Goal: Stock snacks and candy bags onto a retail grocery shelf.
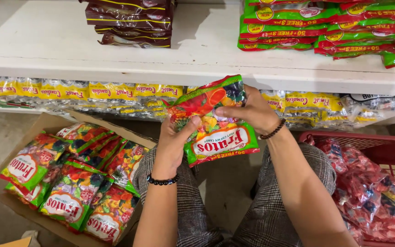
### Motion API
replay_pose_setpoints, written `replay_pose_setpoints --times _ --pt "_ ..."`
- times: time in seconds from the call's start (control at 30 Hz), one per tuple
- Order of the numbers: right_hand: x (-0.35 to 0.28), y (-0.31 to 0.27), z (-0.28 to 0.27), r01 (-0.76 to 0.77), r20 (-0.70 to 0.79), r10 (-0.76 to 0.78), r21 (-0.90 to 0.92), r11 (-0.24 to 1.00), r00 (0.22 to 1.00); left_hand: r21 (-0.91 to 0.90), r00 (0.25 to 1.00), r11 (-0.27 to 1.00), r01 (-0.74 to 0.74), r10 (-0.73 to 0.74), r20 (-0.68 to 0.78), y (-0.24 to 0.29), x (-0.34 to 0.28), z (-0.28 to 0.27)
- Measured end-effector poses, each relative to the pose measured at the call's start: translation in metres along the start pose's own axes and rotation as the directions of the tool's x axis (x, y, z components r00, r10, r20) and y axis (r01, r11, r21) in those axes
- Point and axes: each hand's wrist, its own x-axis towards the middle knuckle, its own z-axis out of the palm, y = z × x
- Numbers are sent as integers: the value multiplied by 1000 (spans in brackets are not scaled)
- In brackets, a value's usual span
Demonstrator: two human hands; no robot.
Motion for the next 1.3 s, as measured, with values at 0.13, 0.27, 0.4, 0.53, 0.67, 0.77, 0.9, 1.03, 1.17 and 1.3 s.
replay_pose_setpoints --times 0.13,0.27,0.4,0.53,0.67,0.77,0.9,1.03,1.17,1.3 --pt "-1 0 1 -57 15 57 22 998 998 17 1000 1000 5 -5 -28 3 -1 3" --pt "-1 0 1 -79 5 79 5 997 997 13 999 1000 27 -26 -35 6 0 4" --pt "-1 1 2 -80 12 80 -10 997 997 18 999 1000 17 -16 -42 3 0 2" --pt "0 2 3 -92 1 92 -62 994 996 42 998 999 5 -3 -55 1 0 0" --pt "3 10 5 -138 17 138 -29 990 990 167 997 983 -77 81 -18 -6 -3 -11" --pt "6 11 9 -85 -23 84 -12 996 996 100 991 988 -115 121 -61 -5 -3 -12" --pt "6 6 12 -48 -34 51 74 996 998 -53 993 993 -103 100 -64 0 -8 -16" --pt "15 24 5 -12 -80 20 107 994 997 166 997 983 -77 81 -18 -1 -12 -19" --pt "23 64 -18 71 -48 -71 10 997 996 69 999 996 -47 46 18 -21 -10 -24" --pt "40 89 -35 -88 -10 92 208 974 996 65 994 992 -103 101 40 -18 -13 -26"
